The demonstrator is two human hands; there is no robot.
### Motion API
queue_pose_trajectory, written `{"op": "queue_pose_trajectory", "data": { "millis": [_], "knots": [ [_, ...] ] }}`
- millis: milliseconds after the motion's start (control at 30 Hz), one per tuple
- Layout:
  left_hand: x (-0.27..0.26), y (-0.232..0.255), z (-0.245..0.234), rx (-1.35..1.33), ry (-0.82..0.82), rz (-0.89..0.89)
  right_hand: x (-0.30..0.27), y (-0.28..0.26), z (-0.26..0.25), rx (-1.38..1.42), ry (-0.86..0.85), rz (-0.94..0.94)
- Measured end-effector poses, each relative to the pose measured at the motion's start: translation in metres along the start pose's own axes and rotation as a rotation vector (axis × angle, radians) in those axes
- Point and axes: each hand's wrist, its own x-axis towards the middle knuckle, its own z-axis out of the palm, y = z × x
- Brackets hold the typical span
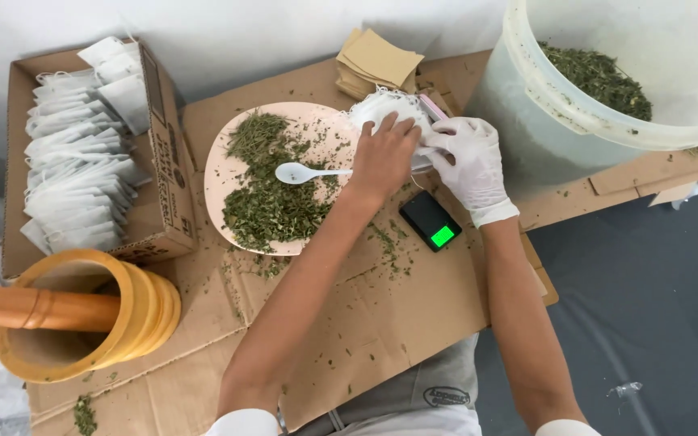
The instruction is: Filling small paper bags with dried tea leaves using a spoon and weighing them on a digital scale for production.
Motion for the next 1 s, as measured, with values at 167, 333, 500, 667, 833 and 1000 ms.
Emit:
{"op": "queue_pose_trajectory", "data": {
  "millis": [167,333,500,667,833,1000],
  "knots": [
    [0.003,-0.005,0.004,0.042,-0.028,-0.009,-0.004,-0.003,-0.004,0.018,-0.029,0.030],
    [0.002,-0.011,0.006,0.039,-0.031,-0.020,0.006,-0.016,-0.018,0.110,0.028,0.025],
    [0.002,-0.012,0.003,0.040,-0.046,0.001,0.013,-0.032,-0.031,0.459,0.274,0.296],
    [-0.030,-0.015,-0.047,-0.246,0.192,0.014,0.014,-0.053,-0.029,0.674,0.333,0.453],
    [-0.077,-0.041,-0.066,-1.008,0.286,-0.073,0.012,-0.076,-0.004,0.775,0.292,0.498],
    [-0.115,-0.074,-0.076,-1.157,0.162,-0.133,0.022,-0.109,0.027,0.901,0.213,0.590]
  ]
}}
